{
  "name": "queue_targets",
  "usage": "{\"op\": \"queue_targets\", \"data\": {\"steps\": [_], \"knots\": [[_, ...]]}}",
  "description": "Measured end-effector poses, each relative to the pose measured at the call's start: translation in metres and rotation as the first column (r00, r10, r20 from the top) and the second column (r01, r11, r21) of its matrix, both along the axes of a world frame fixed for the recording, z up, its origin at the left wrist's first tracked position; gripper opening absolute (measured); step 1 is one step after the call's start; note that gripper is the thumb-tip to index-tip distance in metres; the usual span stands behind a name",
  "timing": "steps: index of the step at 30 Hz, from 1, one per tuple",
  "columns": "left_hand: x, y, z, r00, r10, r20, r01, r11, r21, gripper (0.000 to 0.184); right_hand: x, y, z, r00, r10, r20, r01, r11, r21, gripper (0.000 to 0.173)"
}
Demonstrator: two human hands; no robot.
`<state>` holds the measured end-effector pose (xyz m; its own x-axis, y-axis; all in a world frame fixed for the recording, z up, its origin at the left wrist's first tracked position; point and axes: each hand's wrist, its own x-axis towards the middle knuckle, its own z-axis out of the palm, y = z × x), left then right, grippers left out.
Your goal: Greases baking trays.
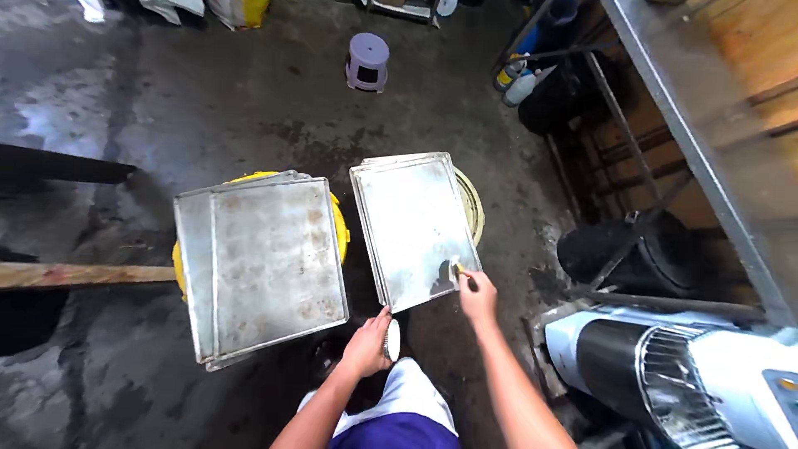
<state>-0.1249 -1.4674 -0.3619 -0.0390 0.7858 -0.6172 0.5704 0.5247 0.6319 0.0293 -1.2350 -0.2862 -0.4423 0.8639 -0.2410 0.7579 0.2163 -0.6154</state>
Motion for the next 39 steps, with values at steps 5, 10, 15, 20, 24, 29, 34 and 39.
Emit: {"op": "queue_targets", "data": {"steps": [5, 10, 15, 20, 24, 29, 34, 39], "knots": [[0.029, 0.027, -0.024, 0.988, -0.102, -0.117, 0.074, 0.973, -0.218, 0.095, -0.026, -0.064, -0.067, 0.93, 0.357, -0.09, -0.368, 0.894, -0.255, 0.03], [0.027, 0.031, -0.019, 0.991, -0.08, -0.103, 0.05, 0.962, -0.269, 0.094, 0.036, 0.064, -0.055, 0.996, 0.067, 0.066, -0.063, 0.996, -0.06, 0.029], [0.025, 0.034, -0.02, 0.998, -0.054, -0.037, 0.04, 0.951, -0.307, 0.095, -0.071, -0.035, -0.073, 0.915, 0.403, -0.028, -0.4, 0.894, -0.201, 0.031], [0.018, 0.034, -0.021, 1.0, -0.019, -0.019, 0.013, 0.952, -0.304, 0.094, -0.045, 0.109, -0.065, 0.963, 0.269, -0.019, -0.269, 0.963, 0.006, 0.028], [0.019, 0.037, -0.021, 1.0, 0.017, 0.012, -0.012, 0.953, -0.304, 0.089, -0.131, 0.051, -0.053, 0.844, 0.413, 0.342, -0.348, 0.907, -0.236, 0.025], [0.017, 0.039, -0.017, 0.999, 0.032, 0.027, -0.021, 0.943, -0.331, 0.088, -0.132, 0.125, -0.069, 0.909, 0.271, -0.316, -0.351, 0.907, -0.231, 0.027], [0.021, 0.038, -0.019, 0.996, 0.079, 0.035, -0.062, 0.94, -0.336, 0.087, -0.197, 0.155, -0.034, 0.882, 0.298, 0.366, -0.253, 0.953, -0.167, 0.031], [0.019, 0.041, -0.019, 0.996, 0.082, 0.022, -0.069, 0.934, -0.351, 0.085, -0.252, 0.133, -0.062, 0.889, 0.394, -0.234, -0.456, 0.806, -0.377, 0.032]]}}
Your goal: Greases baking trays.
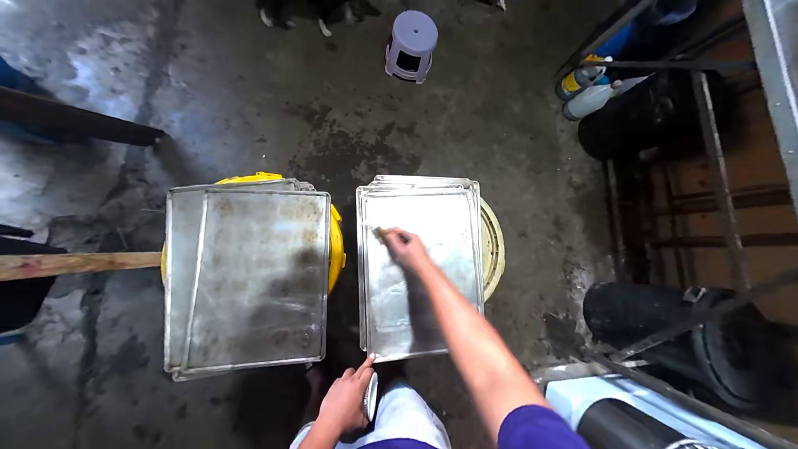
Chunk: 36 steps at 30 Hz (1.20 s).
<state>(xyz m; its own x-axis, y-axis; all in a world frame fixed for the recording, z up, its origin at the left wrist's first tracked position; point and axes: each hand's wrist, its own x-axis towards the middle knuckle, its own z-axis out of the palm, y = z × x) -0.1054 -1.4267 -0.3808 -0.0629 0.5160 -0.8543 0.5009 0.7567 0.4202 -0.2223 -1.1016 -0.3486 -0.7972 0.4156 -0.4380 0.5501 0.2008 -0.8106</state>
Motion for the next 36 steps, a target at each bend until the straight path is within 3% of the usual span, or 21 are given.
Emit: {"op": "queue_targets", "data": {"steps": [2, 4, 5, 7, 8, 9, 10, 11, 13, 15, 18, 20, 22, 25, 26, 27, 28, 29, 31, 33, 36], "knots": [[-0.001, 0.001, 0.002, 1.0, 0.009, 0.002, -0.009, 1.0, 0.0, 0.085, 0.014, 0.079, 0.014, 0.98, -0.198, 0.0, 0.195, 0.966, 0.167, 0.033], [0.001, 0.0, 0.002, 0.999, 0.035, 0.011, -0.035, 0.999, 0.001, 0.085, 0.017, 0.115, 0.016, 0.963, -0.237, 0.126, 0.157, 0.879, 0.451, 0.033], [0.003, 0.0, 0.002, 0.999, 0.037, 0.011, -0.037, 0.999, -0.003, 0.085, 0.011, 0.097, 0.019, 0.943, -0.21, 0.257, 0.059, 0.869, 0.491, 0.033], [0.004, 0.002, 0.001, 0.999, 0.041, 0.011, -0.041, 0.999, -0.011, 0.086, 0.0, 0.013, 0.017, 0.908, -0.018, 0.418, -0.16, 0.908, 0.387, 0.029], [0.004, 0.003, 0.0, 0.999, 0.042, 0.01, -0.042, 0.999, -0.015, 0.087, 0.006, -0.027, 0.009, 0.916, 0.133, 0.378, -0.258, 0.918, 0.301, 0.029], [0.003, 0.003, -0.001, 0.999, 0.04, 0.009, -0.04, 0.999, -0.017, 0.089, 0.023, -0.05, -0.001, 0.946, 0.223, 0.237, -0.279, 0.929, 0.241, 0.029], [0.002, 0.002, -0.001, 1.0, 0.029, 0.007, -0.029, 0.999, -0.016, 0.09, 0.049, -0.052, -0.01, 0.975, 0.211, 0.07, -0.22, 0.96, 0.174, 0.029], [0.002, 0.001, -0.001, 1.0, 0.015, 0.004, -0.015, 1.0, -0.014, 0.091, 0.079, -0.033, -0.014, 0.995, 0.091, -0.046, -0.086, 0.991, 0.105, 0.029], [-0.001, 0.001, 0.0, 1.0, -0.006, -0.004, 0.006, 1.0, -0.007, 0.093, 0.135, 0.04, -0.004, 0.966, -0.249, -0.073, 0.256, 0.96, 0.111, 0.028], [-0.001, -0.001, 0.003, 1.0, -0.02, -0.01, 0.02, 1.0, -0.003, 0.092, 0.185, 0.095, 0.008, 0.835, -0.55, 0.001, 0.549, 0.835, 0.036, 0.028], [0.002, -0.004, 0.004, 0.999, -0.036, -0.022, 0.036, 0.999, -0.002, 0.091, 0.255, 0.088, 0.015, 0.578, -0.8, 0.161, 0.796, 0.509, -0.326, 0.046], [0.004, -0.006, 0.008, 0.998, -0.057, -0.027, 0.056, 0.998, -0.028, 0.091, 0.297, 0.053, 0.01, 0.457, -0.854, 0.246, 0.853, 0.344, -0.392, 0.051], [0.002, -0.007, 0.014, 0.996, -0.09, -0.028, 0.088, 0.994, -0.071, 0.093, 0.328, 0.018, -0.001, 0.361, -0.877, 0.317, 0.89, 0.223, -0.397, 0.046], [-0.008, -0.011, 0.018, 0.994, -0.105, 0.025, 0.107, 0.989, -0.107, 0.101, 0.352, -0.017, -0.015, 0.27, -0.861, 0.43, 0.89, 0.052, -0.454, 0.046], [-0.016, -0.016, 0.019, 0.996, -0.037, 0.08, 0.042, 0.998, -0.051, 0.108, 0.354, -0.024, -0.017, 0.252, -0.857, 0.449, 0.884, 0.015, -0.468, 0.046], [-0.025, -0.022, 0.02, 0.979, 0.115, 0.166, -0.124, 0.991, 0.044, 0.116, 0.353, -0.028, -0.017, 0.24, -0.856, 0.458, 0.881, -0.006, -0.472, 0.044], [-0.033, -0.027, 0.02, 0.912, 0.314, 0.264, -0.355, 0.927, 0.125, 0.117, 0.353, -0.03, -0.018, 0.241, -0.851, 0.466, 0.882, -0.008, -0.47, 0.044], [-0.039, -0.031, 0.018, 0.785, 0.498, 0.368, -0.579, 0.801, 0.151, 0.116, 0.354, -0.032, -0.019, 0.247, -0.843, 0.478, 0.887, -0.001, -0.461, 0.043], [-0.045, -0.029, 0.011, 0.463, 0.717, 0.521, -0.874, 0.468, 0.132, 0.104, 0.36, -0.038, -0.021, 0.29, -0.819, 0.495, 0.895, 0.049, -0.443, 0.044], [-0.047, -0.016, -0.001, 0.215, 0.781, 0.586, -0.976, 0.195, 0.099, 0.082, 0.361, -0.046, -0.019, 0.333, -0.804, 0.492, 0.896, 0.107, -0.432, 0.041], [-0.047, -0.002, -0.011, 0.016, 0.789, 0.615, -0.999, -0.019, 0.051, 0.064, 0.358, -0.06, -0.015, 0.347, -0.809, 0.475, 0.896, 0.136, -0.423, 0.039]]}}
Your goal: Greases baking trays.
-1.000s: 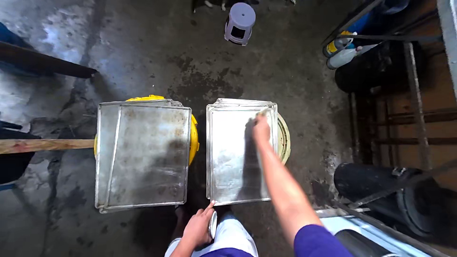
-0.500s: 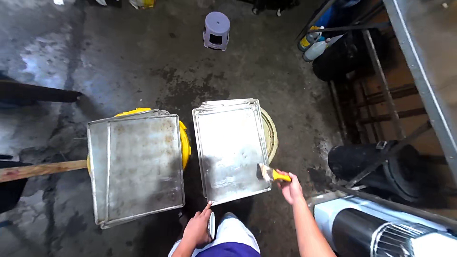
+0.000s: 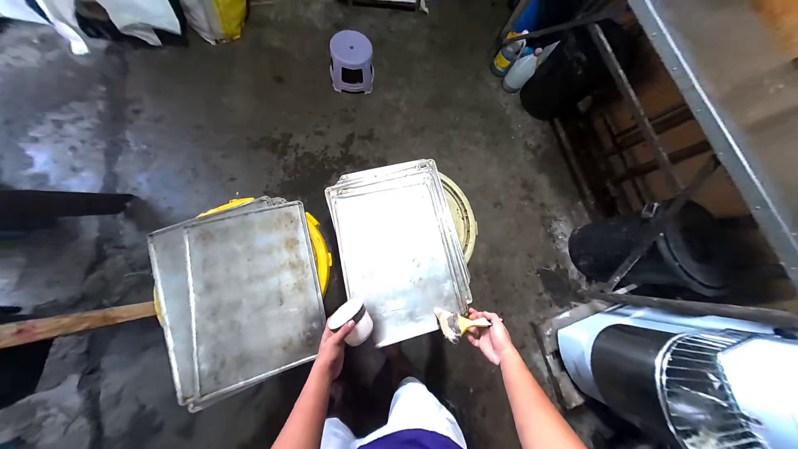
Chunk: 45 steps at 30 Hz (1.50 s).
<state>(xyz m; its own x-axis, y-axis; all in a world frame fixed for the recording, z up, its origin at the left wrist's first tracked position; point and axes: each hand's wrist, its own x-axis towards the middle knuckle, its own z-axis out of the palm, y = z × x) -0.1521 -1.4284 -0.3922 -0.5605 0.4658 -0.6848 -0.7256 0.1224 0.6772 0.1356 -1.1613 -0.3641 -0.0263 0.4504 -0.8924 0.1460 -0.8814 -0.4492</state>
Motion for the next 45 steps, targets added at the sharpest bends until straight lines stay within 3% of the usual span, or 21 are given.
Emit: {"op": "queue_targets", "data": {"steps": [3, 7, 11, 15, 18, 24, 27, 30, 32, 35, 36, 38, 40, 41, 42, 43, 45], "knots": [[0.005, 0.007, 0.005, 0.997, 0.059, 0.052, -0.059, 0.998, -0.006, 0.052, -0.008, -0.011, 0.003, 0.999, 0.002, 0.036, -0.005, 0.998, 0.057, 0.037], [0.0, 0.014, 0.0, 0.995, 0.005, 0.102, -0.002, 0.999, -0.035, 0.053, -0.03, -0.02, -0.004, 0.988, -0.151, 0.033, 0.141, 0.968, 0.207, 0.03], [-0.003, 0.009, 0.006, 0.991, 0.004, 0.135, 0.001, 0.999, -0.041, 0.053, -0.03, -0.028, -0.005, 0.976, -0.212, 0.052, 0.196, 0.956, 0.22, 0.032], [-0.009, -0.018, 0.006, 0.989, 0.146, 0.029, -0.148, 0.984, 0.098, 0.049, -0.026, -0.049, 0.001, 0.998, -0.018, 0.063, 0.005, 0.98, 0.2, 0.037], [-0.023, -0.054, 0.01, 0.962, 0.261, -0.075, -0.254, 0.963, 0.089, 0.054, -0.039, -0.091, 0.01, 0.984, 0.169, 0.051, -0.175, 0.973, 0.153, 0.044], [-0.082, -0.185, 0.019, 0.91, 0.314, -0.272, -0.309, 0.949, 0.063, 0.062, -0.104, -0.197, 0.022, 0.894, 0.437, -0.097, -0.429, 0.898, 0.094, 0.042], [-0.116, -0.236, 0.028, 0.893, 0.317, -0.321, -0.329, 0.944, 0.018, 0.068, -0.147, -0.238, 0.026, 0.863, 0.491, -0.121, -0.476, 0.869, 0.137, 0.046], [-0.154, -0.259, 0.023, 0.872, 0.068, -0.484, -0.167, 0.972, -0.165, 0.101, -0.185, -0.261, 0.033, 0.819, 0.568, -0.085, -0.532, 0.806, 0.261, 0.055], [-0.166, -0.257, 0.032, 0.775, -0.19, -0.602, -0.001, 0.953, -0.302, 0.121, -0.205, -0.266, 0.055, 0.827, 0.559, -0.061, -0.514, 0.794, 0.324, 0.06], [-0.15, -0.233, 0.065, 0.619, -0.413, -0.668, 0.238, 0.909, -0.343, 0.12, -0.22, -0.26, 0.11, 0.746, 0.624, -0.231, -0.449, 0.728, 0.518, 0.05], [-0.14, -0.224, 0.073, 0.557, -0.463, -0.689, 0.314, 0.886, -0.341, 0.118, -0.222, -0.256, 0.128, 0.657, 0.71, -0.253, -0.451, 0.64, 0.622, 0.037], [-0.116, -0.204, 0.088, 0.436, -0.524, -0.732, 0.445, 0.832, -0.331, 0.116, -0.224, -0.246, 0.157, 0.447, 0.89, -0.088, -0.526, 0.341, 0.779, 0.021], [-0.091, -0.18, 0.102, 0.346, -0.509, -0.789, 0.536, 0.797, -0.279, 0.11, -0.225, -0.242, 0.169, 0.231, 0.959, 0.166, -0.607, 0.009, 0.795, 0.021], [-0.079, -0.167, 0.107, 0.313, -0.491, -0.813, 0.574, 0.78, -0.25, 0.105, -0.224, -0.242, 0.168, 0.161, 0.958, 0.236, -0.632, -0.084, 0.771, 0.022], [-0.069, -0.156, 0.112, 0.294, -0.486, -0.823, 0.61, 0.758, -0.23, 0.101, -0.222, -0.243, 0.165, 0.13, 0.962, 0.242, -0.651, -0.101, 0.753, 0.023], [-0.061, -0.147, 0.113, 0.276, -0.503, -0.819, 0.642, 0.73, -0.232, 0.098, -0.217, -0.242, 0.159, 0.145, 0.972, 0.184, -0.668, -0.041, 0.743, 0.023], [-0.051, -0.132, 0.106, 0.265, -0.561, -0.784, 0.679, 0.686, -0.261, 0.101, -0.197, -0.231, 0.151, 0.28, 0.959, -0.036, -0.69, 0.227, 0.687, 0.022]]}}
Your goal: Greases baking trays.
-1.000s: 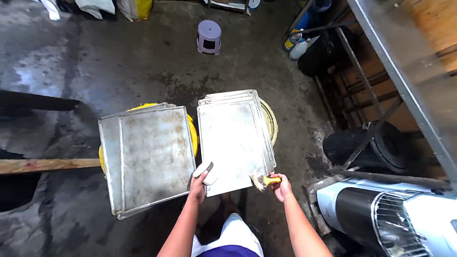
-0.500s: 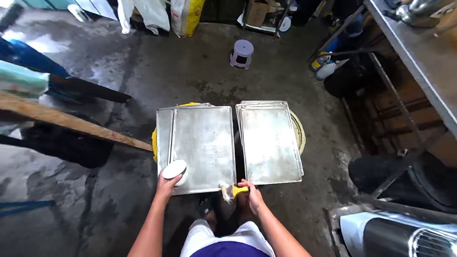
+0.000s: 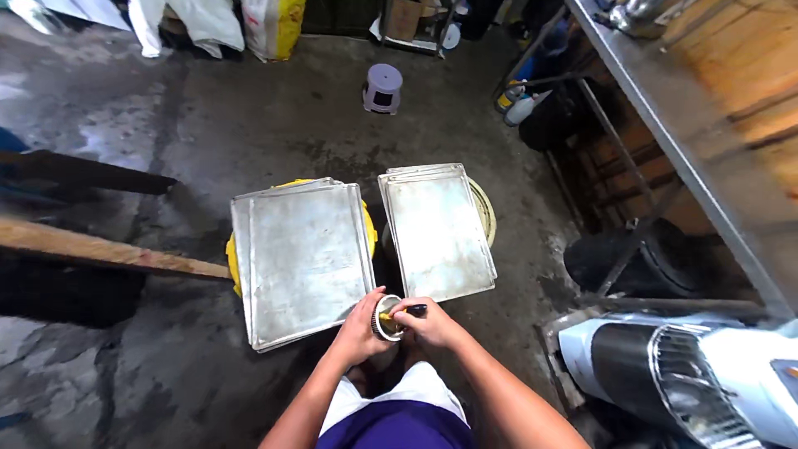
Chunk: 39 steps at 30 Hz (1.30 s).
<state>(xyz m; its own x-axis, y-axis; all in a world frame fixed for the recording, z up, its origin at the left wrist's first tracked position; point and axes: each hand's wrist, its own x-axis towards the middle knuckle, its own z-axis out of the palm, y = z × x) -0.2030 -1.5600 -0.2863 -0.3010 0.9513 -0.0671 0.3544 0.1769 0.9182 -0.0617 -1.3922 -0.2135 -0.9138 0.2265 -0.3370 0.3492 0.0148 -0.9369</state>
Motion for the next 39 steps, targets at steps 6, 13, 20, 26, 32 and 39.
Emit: {"op": "queue_targets", "data": {"steps": [6, 13, 20, 26, 32, 39], "knots": [[0.038, 0.035, -0.065, 0.994, -0.106, 0.036, 0.112, 0.947, -0.302, 0.11, 0.094, 0.082, -0.028, 0.776, -0.625, -0.084, 0.623, 0.739, 0.255, 0.019], [0.078, 0.076, -0.103, 0.878, -0.477, 0.019, 0.332, 0.581, -0.744, 0.1, 0.051, 0.056, -0.14, 0.897, -0.265, 0.353, 0.054, 0.86, 0.507, 0.034], [0.079, 0.084, -0.1, 0.882, -0.468, 0.048, 0.315, 0.513, -0.798, 0.098, 0.115, 0.159, -0.127, 0.696, -0.599, 0.396, 0.215, 0.699, 0.682, 0.031], [0.083, 0.091, -0.102, 0.897, -0.436, 0.074, 0.31, 0.501, -0.808, 0.096, 0.026, 0.114, -0.152, 0.937, -0.311, 0.159, 0.251, 0.917, 0.31, 0.029], [0.086, 0.093, -0.101, 0.916, -0.388, 0.107, 0.306, 0.501, -0.81, 0.097, 0.01, 0.218, -0.126, 0.68, -0.462, 0.569, 0.024, 0.789, 0.613, 0.033], [0.088, 0.101, -0.095, 0.943, -0.304, 0.139, 0.28, 0.49, -0.826, 0.094, -0.015, 0.27, -0.139, 0.866, -0.487, 0.116, 0.411, 0.824, 0.39, 0.027]]}}
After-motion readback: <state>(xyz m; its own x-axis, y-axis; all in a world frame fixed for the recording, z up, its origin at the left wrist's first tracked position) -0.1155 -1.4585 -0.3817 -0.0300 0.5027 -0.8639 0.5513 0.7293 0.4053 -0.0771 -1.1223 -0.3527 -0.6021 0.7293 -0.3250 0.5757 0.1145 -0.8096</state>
